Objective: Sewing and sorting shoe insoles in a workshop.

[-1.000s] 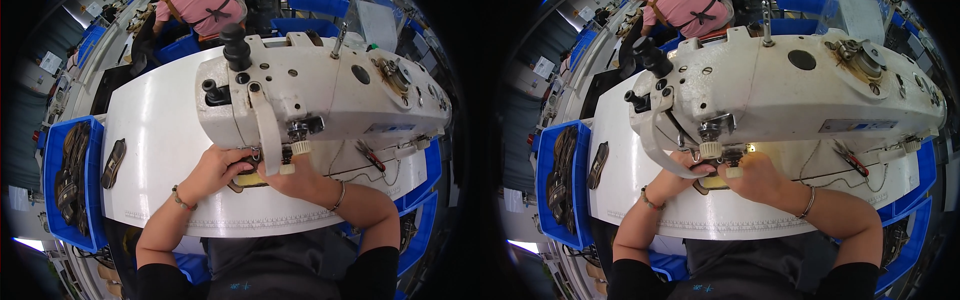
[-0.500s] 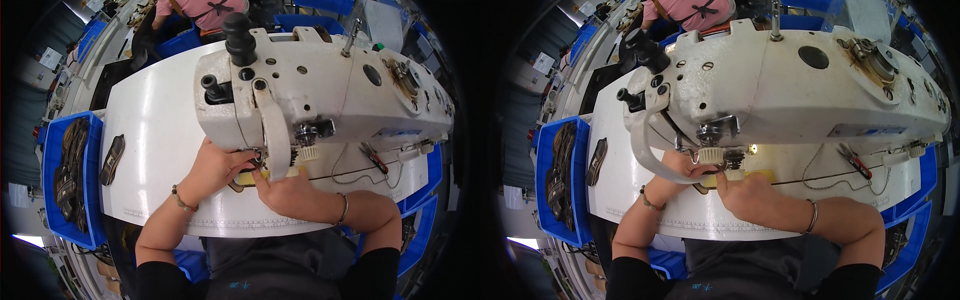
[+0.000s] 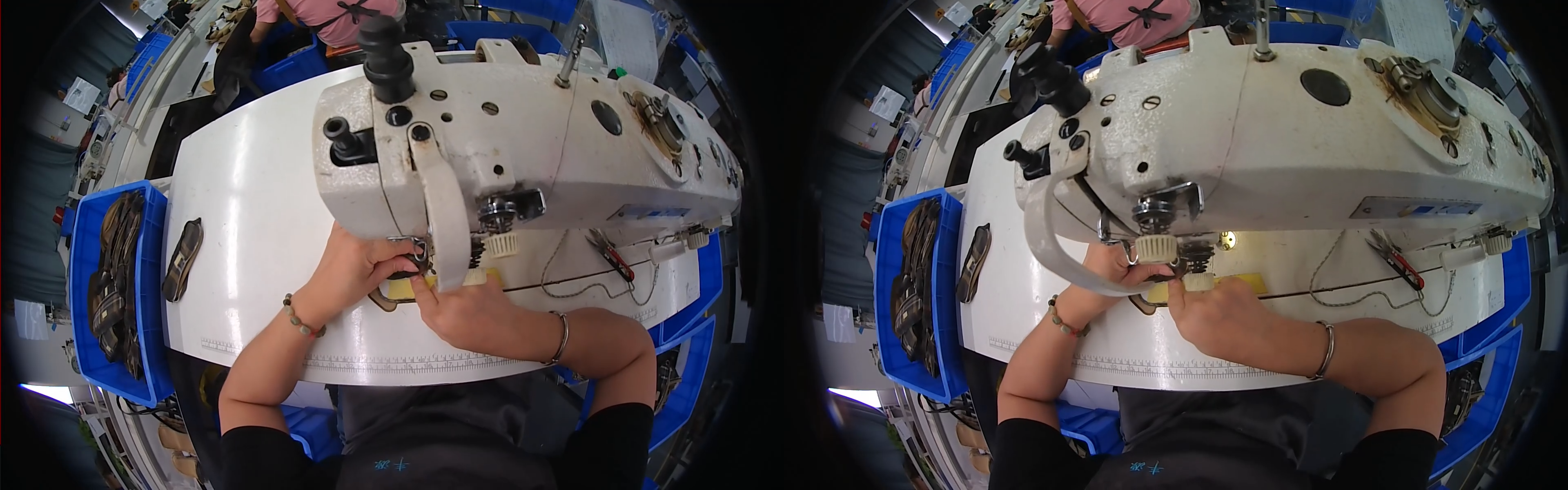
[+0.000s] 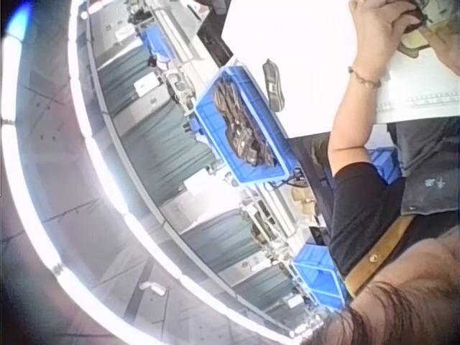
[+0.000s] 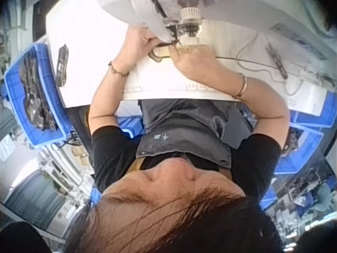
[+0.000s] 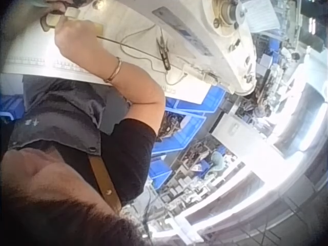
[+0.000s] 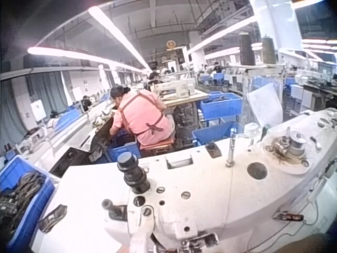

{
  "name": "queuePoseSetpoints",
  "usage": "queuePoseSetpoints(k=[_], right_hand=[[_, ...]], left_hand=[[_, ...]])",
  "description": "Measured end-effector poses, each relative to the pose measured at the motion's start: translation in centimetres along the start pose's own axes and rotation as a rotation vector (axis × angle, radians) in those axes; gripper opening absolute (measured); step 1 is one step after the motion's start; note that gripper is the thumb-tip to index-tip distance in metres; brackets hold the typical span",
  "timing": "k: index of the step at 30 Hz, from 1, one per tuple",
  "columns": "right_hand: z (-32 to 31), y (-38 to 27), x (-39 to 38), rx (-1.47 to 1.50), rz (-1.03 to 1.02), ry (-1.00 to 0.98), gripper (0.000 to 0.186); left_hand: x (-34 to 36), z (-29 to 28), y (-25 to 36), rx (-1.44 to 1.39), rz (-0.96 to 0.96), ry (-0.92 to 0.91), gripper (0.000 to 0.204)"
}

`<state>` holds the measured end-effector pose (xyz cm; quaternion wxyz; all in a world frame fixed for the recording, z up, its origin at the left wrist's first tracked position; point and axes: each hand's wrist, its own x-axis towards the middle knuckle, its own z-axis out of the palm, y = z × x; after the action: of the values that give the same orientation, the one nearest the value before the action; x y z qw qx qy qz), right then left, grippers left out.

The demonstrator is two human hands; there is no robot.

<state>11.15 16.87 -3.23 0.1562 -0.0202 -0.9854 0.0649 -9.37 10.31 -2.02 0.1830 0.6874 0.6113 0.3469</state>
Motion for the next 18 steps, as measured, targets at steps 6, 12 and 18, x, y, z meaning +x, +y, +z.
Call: queuePoseSetpoints(k=[6,12,18], right_hand=[[0.1,0.1,0.0,0.010,0.001,0.079,0.043],[0.6,0.4,0.1,-0.060,-0.009,0.055,0.041],[1.1,1.1,0.9,-0.160,0.071,0.102,0.039]], left_hand=[[-0.1,0.2,-0.4,-0.040,0.052,0.022,0.025],[-0.1,0.3,-0.7,0.018,0.046,0.018,0.026],[1.0,-0.3,-1.1,0.118,0.052,0.038,0.027]])
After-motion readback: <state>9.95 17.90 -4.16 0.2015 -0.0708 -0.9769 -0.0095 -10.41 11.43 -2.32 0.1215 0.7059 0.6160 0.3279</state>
